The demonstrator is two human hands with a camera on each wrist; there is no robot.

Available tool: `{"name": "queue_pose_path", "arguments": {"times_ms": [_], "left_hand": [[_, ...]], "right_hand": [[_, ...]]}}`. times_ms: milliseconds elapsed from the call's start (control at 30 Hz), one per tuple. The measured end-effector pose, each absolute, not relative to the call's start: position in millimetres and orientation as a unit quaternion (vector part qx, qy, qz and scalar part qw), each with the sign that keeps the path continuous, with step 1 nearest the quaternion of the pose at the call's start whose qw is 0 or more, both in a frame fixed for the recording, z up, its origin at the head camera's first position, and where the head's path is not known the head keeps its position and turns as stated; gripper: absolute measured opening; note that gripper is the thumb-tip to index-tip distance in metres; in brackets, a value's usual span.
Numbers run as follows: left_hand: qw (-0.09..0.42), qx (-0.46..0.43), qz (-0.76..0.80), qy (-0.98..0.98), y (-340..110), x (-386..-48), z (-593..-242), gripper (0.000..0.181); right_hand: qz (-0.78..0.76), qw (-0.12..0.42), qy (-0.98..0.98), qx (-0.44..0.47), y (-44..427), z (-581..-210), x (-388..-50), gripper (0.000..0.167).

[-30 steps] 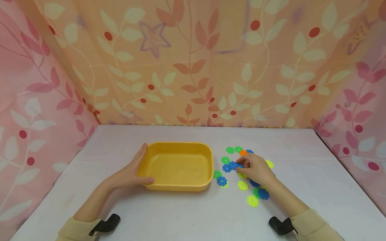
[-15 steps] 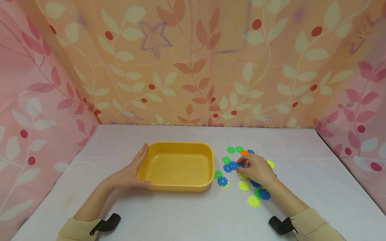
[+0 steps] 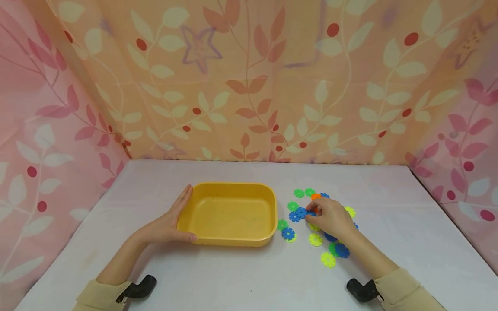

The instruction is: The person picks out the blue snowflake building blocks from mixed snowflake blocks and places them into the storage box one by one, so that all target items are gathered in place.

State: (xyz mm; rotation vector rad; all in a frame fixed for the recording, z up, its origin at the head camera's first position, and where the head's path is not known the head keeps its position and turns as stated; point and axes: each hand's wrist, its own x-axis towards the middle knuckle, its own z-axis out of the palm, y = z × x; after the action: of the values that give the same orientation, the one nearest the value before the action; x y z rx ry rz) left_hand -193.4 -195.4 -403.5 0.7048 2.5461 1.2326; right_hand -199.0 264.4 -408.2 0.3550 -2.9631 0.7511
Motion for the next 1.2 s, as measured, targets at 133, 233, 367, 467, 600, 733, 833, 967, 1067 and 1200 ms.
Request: {"name": "queue_pose_path", "arguments": {"times_ms": [133, 233, 367, 467, 600, 733, 833, 967, 1067, 1200], "left_hand": [[0.112, 0.237, 0.421, 0.868, -195, -193, -404, 0.133], [0.112, 0.234, 0.422, 0.869, -195, -193, -404, 0.133], [0.112, 0.232, 0.421, 0.87, -195, -192, -403, 0.134], [0.111, 0.233, 0.42, 0.87, -194, -192, -403, 0.134], [0.111, 0.233, 0.419, 0.87, -195, -193, -403, 0.133], [0.11, 0.235, 0.42, 0.87, -195, -193, -404, 0.133], [0.11, 0.234, 0.421, 0.869, -196, -193, -404, 0.133], [0.109, 0.237, 0.423, 0.868, -195, -194, -405, 0.133], [0.109, 0.239, 0.427, 0.866, -195, -194, -406, 0.132], [0.109, 0.237, 0.426, 0.866, -194, -194, -405, 0.133]], "right_hand": [[0.233, 0.036, -0.965, 0.112, 263, -406, -198, 0.02], [0.227, 0.036, -0.967, 0.109, 263, -405, -198, 0.02], [0.239, 0.033, -0.965, 0.101, 263, -403, -198, 0.021], [0.262, 0.04, -0.959, 0.101, 262, -397, -199, 0.022], [0.294, 0.05, -0.949, 0.105, 252, -380, -202, 0.025], [0.333, 0.03, -0.936, 0.106, 230, -361, -207, 0.027], [0.362, 0.008, -0.925, 0.118, 207, -349, -211, 0.028], [0.382, -0.013, -0.912, 0.152, 175, -339, -218, 0.024], [0.386, -0.025, -0.904, 0.183, 151, -336, -224, 0.022], [0.382, -0.037, -0.897, 0.218, 124, -338, -232, 0.02]]}}
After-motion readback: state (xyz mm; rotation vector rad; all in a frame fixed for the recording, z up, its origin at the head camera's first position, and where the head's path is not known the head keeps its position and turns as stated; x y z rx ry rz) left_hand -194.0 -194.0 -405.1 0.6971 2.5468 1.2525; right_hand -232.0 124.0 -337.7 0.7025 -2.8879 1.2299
